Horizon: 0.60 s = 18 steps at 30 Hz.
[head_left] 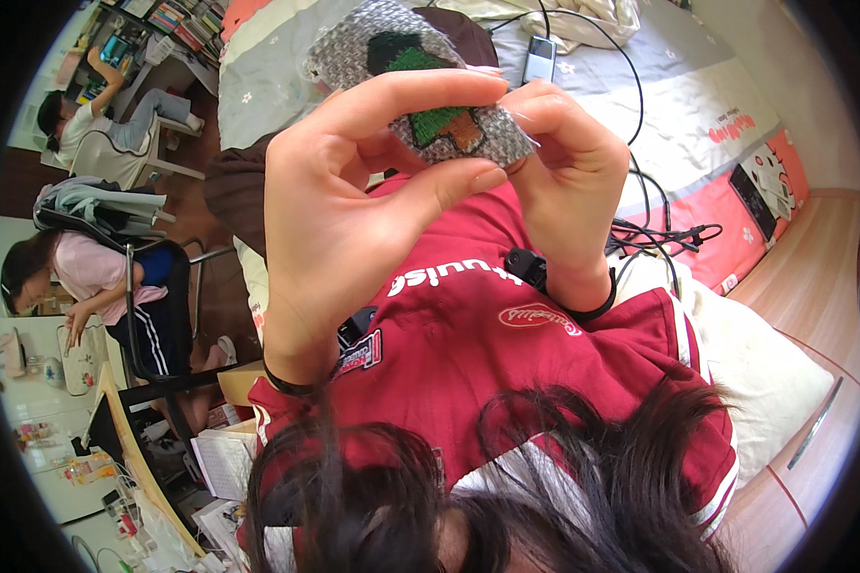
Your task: The recorder is cross-stitching a small pattern on fabric using a needle and thread.
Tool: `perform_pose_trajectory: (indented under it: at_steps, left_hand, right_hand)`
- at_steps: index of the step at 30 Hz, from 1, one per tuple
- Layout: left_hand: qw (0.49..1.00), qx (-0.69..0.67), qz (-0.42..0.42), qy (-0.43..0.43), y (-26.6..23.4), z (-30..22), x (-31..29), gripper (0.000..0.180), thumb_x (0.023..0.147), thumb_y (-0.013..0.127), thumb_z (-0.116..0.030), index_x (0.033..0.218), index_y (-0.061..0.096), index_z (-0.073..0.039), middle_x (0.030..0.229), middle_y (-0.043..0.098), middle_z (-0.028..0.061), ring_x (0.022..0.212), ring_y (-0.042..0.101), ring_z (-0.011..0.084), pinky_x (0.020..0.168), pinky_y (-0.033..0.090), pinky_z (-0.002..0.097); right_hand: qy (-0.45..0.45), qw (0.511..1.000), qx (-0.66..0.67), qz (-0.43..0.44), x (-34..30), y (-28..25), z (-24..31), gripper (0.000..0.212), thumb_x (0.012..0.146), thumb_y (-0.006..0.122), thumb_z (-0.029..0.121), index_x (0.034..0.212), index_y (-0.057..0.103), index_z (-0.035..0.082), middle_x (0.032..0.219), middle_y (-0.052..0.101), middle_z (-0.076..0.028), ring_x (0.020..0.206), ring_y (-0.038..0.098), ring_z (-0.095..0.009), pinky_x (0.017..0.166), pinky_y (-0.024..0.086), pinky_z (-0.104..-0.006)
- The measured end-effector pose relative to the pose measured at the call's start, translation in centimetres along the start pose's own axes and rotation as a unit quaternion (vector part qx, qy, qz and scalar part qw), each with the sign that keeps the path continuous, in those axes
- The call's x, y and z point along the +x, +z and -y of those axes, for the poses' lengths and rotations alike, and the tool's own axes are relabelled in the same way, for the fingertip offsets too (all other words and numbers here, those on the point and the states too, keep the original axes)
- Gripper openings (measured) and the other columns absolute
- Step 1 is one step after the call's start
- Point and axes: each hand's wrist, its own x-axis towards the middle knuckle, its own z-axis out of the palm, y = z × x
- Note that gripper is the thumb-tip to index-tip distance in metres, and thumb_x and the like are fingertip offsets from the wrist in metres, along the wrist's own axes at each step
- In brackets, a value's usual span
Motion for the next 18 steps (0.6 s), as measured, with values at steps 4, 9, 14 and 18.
perform_pose_trajectory:
  at_steps: [4, 9, 14, 18]
  left_hand:
    - [0.998, 0.048, -0.038, 0.032, 0.0, 0.2, 0.1, 0.041, 0.068, 0.061, 0.011, 0.107, 0.050, 0.008, 0.110, 0.053, 0.0166, 0.094, 0.054, 0.0151, 0.075, 0.046, 0.0218]
    - [0.995, 0.060, -0.079, 0.029, 0.3, 0.5, 0.3, 0.044, 0.068, 0.050, 0.016, 0.108, 0.055, -0.002, 0.109, 0.056, 0.0070, 0.090, 0.052, 0.0098, 0.072, 0.043, 0.0189]
    - [0.996, 0.072, -0.052, 0.025, 0.7, 1.0, 0.5, 0.045, 0.069, 0.047, 0.017, 0.109, 0.055, -0.003, 0.110, 0.056, 0.0065, 0.090, 0.052, 0.0097, 0.072, 0.042, 0.0197]
    - [0.997, 0.067, -0.032, 0.034, 0.9, 1.4, 1.1, 0.043, 0.070, 0.048, 0.016, 0.108, 0.055, -0.002, 0.110, 0.056, 0.0074, 0.086, 0.054, 0.0088, 0.070, 0.043, 0.0188]
  right_hand:
    - [0.091, 0.994, 0.008, -0.067, 0.5, 0.2, 0.9, 0.017, 0.074, 0.058, -0.003, 0.091, 0.058, 0.000, 0.080, 0.060, -0.006, 0.075, 0.057, -0.012, 0.065, 0.046, -0.0226]
    - [-0.094, 0.968, -0.211, -0.096, 0.8, -0.6, 0.6, 0.019, 0.059, 0.069, 0.003, 0.077, 0.064, 0.008, 0.073, 0.054, -0.003, 0.067, 0.051, -0.017, 0.058, 0.041, -0.0254]
    - [-0.106, 0.954, -0.275, -0.053, 0.8, -0.2, 0.3, 0.022, 0.054, 0.070, 0.005, 0.075, 0.065, 0.011, 0.070, 0.053, -0.002, 0.064, 0.048, -0.017, 0.058, 0.039, -0.0268]
    - [-0.148, 0.951, -0.263, -0.071, 0.9, -0.4, -0.2, 0.012, 0.064, 0.066, 0.001, 0.073, 0.058, 0.003, 0.075, 0.054, -0.006, 0.067, 0.052, -0.018, 0.058, 0.042, -0.0270]
